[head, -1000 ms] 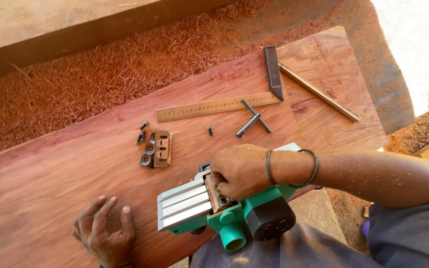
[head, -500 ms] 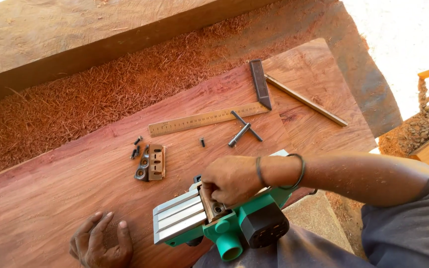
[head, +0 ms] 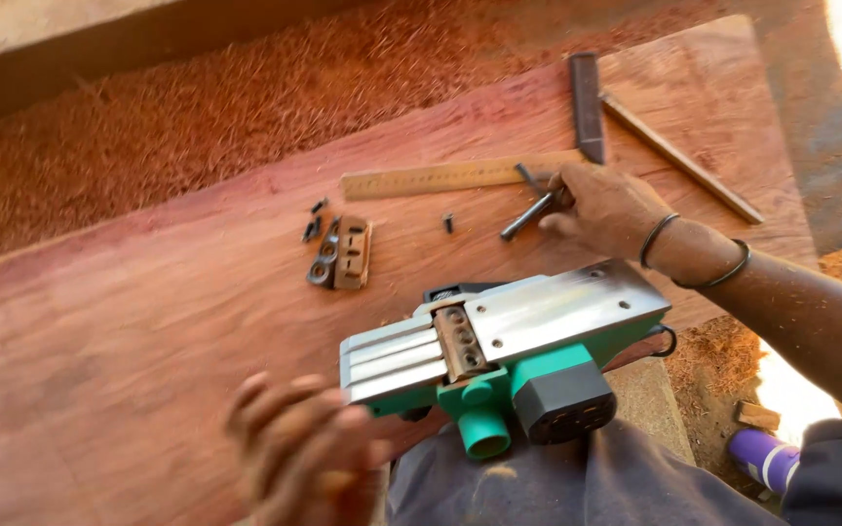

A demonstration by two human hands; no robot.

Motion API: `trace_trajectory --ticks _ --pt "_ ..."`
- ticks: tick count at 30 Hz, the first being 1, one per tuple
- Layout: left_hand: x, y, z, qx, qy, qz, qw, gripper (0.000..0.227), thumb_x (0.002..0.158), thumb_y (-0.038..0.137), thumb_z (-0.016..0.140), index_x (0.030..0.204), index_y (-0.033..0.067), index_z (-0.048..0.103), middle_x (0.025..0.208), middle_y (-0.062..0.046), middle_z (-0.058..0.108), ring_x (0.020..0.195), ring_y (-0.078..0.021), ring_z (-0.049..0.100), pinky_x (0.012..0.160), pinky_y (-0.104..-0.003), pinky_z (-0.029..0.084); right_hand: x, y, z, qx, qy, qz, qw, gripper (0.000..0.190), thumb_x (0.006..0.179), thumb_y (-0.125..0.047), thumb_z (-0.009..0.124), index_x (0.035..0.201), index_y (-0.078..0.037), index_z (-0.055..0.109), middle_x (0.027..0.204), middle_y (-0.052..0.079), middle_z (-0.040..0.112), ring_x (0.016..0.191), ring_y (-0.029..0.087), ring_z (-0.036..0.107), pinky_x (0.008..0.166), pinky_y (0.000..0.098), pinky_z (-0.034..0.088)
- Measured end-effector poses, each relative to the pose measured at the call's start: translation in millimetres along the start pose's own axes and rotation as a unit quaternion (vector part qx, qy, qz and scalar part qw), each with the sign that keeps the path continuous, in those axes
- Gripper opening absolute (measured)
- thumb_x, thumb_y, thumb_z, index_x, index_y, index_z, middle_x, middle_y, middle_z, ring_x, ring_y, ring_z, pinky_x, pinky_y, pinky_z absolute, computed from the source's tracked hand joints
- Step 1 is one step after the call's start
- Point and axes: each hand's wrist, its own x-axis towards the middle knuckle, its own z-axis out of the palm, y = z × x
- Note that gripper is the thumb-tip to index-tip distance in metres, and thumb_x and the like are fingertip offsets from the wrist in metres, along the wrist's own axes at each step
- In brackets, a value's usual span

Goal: Adjusting and replacing the blades of an electric wood planer using a T-handle wrench.

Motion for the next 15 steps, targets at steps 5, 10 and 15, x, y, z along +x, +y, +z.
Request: trace_trajectory --ticks 5,10,15 --pt "19 33 13 -0.013 -0.156 0.072 0.985 0.030 0.093 0.038 0.078 0.117 0.0215 0.073 0.124 0.006 0.069 0.122 -0.0197 0.061 0.120 -0.053 0.031 4 -1 6 0.097 0.048 -0.005 0.994 0.035 0.084 -0.018 0.073 0.113 -0.003 0.060 0.091 0.015 0.068 0.087 0.033 0.068 0.076 0.0450 0.054" --pt "29 37 28 0.086 -0.260 0.121 0.954 0.041 0.099 0.045 0.070 0.131 0.0188 0.072 0.139 0.005 0.065 0.129 -0.0217 0.055 0.122 -0.053 0.016 -9 1 8 0.068 0.057 -0.121 0.989 0.026 0.082 -0.011 0.067 0.103 -0.001 0.056 0.086 0.017 0.066 0.081 0.035 0.066 0.072 0.0456 0.053" --pt "27 37 35 0.114 -0.286 0.118 0.944 0.037 0.099 0.038 0.066 0.130 0.0205 0.072 0.136 0.006 0.065 0.130 -0.0213 0.055 0.124 -0.055 0.012 -33 -52 -32 0.131 -0.022 -0.090 0.987 0.029 0.083 -0.010 0.060 0.111 -0.004 0.056 0.078 0.015 0.065 0.071 0.033 0.064 0.064 0.0471 0.051"
